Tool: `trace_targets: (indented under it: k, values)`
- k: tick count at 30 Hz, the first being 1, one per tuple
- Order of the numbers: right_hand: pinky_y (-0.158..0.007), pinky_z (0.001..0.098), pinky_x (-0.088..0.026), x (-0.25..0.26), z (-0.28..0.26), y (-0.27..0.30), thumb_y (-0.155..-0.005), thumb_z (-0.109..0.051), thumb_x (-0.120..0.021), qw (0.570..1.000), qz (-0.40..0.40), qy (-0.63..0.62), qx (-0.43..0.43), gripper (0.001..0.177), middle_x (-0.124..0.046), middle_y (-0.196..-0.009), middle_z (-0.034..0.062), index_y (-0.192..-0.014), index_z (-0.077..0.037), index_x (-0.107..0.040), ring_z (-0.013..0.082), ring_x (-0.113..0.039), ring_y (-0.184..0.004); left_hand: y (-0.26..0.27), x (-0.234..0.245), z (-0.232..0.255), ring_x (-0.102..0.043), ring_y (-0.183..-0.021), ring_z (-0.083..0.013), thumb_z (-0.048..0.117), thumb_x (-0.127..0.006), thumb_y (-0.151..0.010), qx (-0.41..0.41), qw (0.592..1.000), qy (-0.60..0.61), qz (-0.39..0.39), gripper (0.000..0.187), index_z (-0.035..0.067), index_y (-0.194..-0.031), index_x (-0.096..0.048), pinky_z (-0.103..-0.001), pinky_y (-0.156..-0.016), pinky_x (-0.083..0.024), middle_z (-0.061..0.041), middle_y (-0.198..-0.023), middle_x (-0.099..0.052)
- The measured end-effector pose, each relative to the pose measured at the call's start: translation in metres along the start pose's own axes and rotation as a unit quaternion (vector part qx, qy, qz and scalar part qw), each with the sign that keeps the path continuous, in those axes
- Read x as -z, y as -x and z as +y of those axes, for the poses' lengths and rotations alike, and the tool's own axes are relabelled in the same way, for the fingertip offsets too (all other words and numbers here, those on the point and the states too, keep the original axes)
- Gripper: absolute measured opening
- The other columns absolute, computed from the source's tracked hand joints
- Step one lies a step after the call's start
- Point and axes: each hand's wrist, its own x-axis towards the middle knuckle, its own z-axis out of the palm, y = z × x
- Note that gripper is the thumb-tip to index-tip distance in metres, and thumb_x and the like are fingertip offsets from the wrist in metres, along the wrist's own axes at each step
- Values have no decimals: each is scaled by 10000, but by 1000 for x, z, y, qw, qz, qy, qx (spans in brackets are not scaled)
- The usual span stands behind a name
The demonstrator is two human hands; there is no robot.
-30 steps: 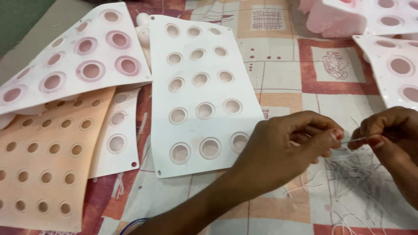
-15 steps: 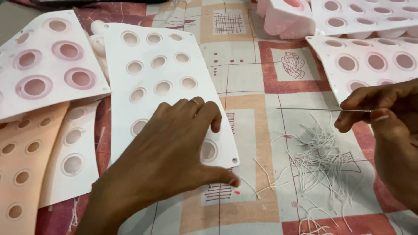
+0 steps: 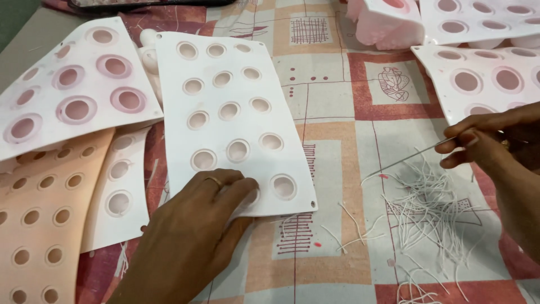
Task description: The recorder is threading a long needle with wick and passing it through the bottom of silicone candle molds to prepare them for pouring.
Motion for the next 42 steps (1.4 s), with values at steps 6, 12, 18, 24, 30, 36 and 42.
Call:
trace_targets:
  k: [6,12,18,24,30,36,42]
  values:
    - [-848,387,-604,5,18,11,-1088,-119,-532,996,26,-82,19,181,-677,-1096,196,-1175,35,-491,247,-716,-1018,-49,-10,9,-699,-672,-290,184,-641,-948,81,994,72,33,164,65,-992,-745,-432,-609,-528,-115,-788,-724]
    - [-926,396,-598,10,11,36,-1080,-113,-618,999,-32,18,-2,188,-726,-1035,190,-1180,33,-682,279,-733,-975,-86,-30,17,-633,-442,-257,244,-596,-992,92,978,187,22,265,57,-942,-777,-394,-507,-489,-138,-551,-659]
    - [-873,349,-611,5,8,65,-982,-129,-675,982,-140,126,0,210,-792,-1019,107,-1149,-84,-794,190,-781,-916,-82,-44,9,-629,-431,-209,259,-621,-972,102,966,235,21,256,65,-999,-786,-366,-476,-483,-115,-580,-693]
    - [-653,220,-621,-2,8,76,-917,27,-690,987,-135,73,53,330,-775,-1126,100,-1221,-86,-754,124,-784,-892,-78,-42,6,-655,-497,-189,237,-648,-968,72,959,264,71,237,51,-1010,-788,-351,-518,-494,-123,-678,-728]
    - [-965,262,-640,-8,-4,66,-885,91,-533,965,-105,-111,213,129,-662,-1229,137,-951,-8,-484,250,-696,-1221,-74,-42,3,-642,-548,-211,224,-654,-968,63,959,265,73,228,46,-1020,-786,-362,-556,-485,-129,-735,-740]
    - [-911,365,-650,-10,-6,57,-730,199,-641,942,-156,46,292,254,-705,-1149,216,-698,-8,-498,407,-708,-1164,-74,-44,3,-645,-604,-183,211,-673,-962,44,956,276,90,212,51,-1051,-780,-345,-587,-495,-107,-821,-740]
    - [-867,349,-619,-6,-17,50,-797,65,-753,910,-115,15,398,392,-676,-1119,181,-664,-52,-404,350,-716,-1155,-74,-41,3,-621,-583,-179,201,-676,-954,61,955,278,80,206,64,-1059,-787,-343,-573,-482,-90,-788,-726]
